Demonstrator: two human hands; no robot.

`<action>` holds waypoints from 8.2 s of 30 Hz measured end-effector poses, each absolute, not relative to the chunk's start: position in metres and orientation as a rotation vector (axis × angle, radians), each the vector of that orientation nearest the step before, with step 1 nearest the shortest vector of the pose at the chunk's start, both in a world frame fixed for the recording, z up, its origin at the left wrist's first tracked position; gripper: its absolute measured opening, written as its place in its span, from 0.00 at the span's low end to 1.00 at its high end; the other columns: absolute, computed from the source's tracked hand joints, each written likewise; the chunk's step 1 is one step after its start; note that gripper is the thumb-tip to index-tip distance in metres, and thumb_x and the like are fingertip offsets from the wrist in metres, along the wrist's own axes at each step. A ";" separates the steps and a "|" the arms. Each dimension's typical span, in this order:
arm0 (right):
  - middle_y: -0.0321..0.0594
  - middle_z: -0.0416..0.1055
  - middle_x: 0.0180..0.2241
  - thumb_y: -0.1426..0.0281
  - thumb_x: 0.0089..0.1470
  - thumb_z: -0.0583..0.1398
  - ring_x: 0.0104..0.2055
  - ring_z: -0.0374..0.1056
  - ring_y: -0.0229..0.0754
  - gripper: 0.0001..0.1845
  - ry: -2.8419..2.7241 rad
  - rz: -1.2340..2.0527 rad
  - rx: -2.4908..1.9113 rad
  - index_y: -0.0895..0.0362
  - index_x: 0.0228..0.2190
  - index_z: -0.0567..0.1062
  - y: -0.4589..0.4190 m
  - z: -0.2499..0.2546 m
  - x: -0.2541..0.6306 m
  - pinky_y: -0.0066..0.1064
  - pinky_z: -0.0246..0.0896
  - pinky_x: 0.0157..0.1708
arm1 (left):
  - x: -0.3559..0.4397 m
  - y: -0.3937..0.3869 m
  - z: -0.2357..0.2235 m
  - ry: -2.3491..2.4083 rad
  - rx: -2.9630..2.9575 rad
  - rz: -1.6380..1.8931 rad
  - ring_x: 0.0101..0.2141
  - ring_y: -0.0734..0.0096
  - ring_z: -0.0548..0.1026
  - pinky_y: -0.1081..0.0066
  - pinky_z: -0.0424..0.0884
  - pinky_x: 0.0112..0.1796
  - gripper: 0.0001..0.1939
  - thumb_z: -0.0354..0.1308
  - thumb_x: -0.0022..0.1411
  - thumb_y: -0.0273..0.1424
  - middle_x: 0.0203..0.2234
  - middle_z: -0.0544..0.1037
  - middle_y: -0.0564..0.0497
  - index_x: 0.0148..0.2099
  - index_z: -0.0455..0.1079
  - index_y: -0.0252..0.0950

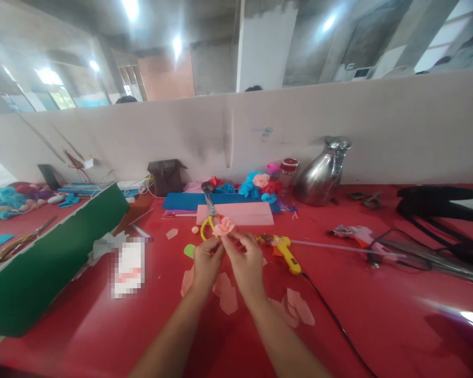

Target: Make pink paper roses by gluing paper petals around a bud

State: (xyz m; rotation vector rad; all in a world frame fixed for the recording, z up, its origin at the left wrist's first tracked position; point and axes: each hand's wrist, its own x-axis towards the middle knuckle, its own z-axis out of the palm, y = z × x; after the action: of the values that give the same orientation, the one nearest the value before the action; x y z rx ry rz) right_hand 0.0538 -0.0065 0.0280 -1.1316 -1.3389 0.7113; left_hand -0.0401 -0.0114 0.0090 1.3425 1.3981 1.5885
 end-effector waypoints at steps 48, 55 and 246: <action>0.39 0.73 0.28 0.60 0.53 0.55 0.33 0.68 0.43 0.14 -1.176 1.348 -0.898 0.56 0.30 0.75 -0.001 0.041 0.066 0.32 0.61 0.32 | -0.058 -0.005 0.016 0.762 0.850 1.596 0.37 0.67 0.74 0.67 0.66 0.44 0.10 0.68 0.42 0.30 0.31 0.79 0.49 0.31 0.76 0.36; 0.34 0.71 0.22 0.61 0.44 0.63 0.26 0.63 0.36 0.10 -1.017 1.476 -0.797 0.56 0.23 0.75 -0.001 0.046 0.067 0.28 0.56 0.29 | -0.058 -0.007 0.016 0.782 0.904 1.504 0.34 0.68 0.73 0.70 0.66 0.38 0.13 0.69 0.39 0.31 0.28 0.78 0.50 0.32 0.76 0.36; 0.32 0.65 0.19 0.66 0.45 0.61 0.25 0.57 0.35 0.08 -1.026 1.385 -0.851 0.56 0.20 0.73 -0.010 0.055 0.070 0.27 0.51 0.26 | -0.056 -0.004 0.005 0.756 0.892 1.466 0.30 0.68 0.73 0.71 0.67 0.33 0.12 0.68 0.41 0.33 0.25 0.78 0.49 0.31 0.77 0.36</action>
State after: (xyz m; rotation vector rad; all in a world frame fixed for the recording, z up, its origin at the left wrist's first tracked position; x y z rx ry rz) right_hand 0.0704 -0.0096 0.0546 -0.8507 -1.0257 1.3849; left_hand -0.0565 -0.0043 0.0045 0.8920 0.7555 1.4661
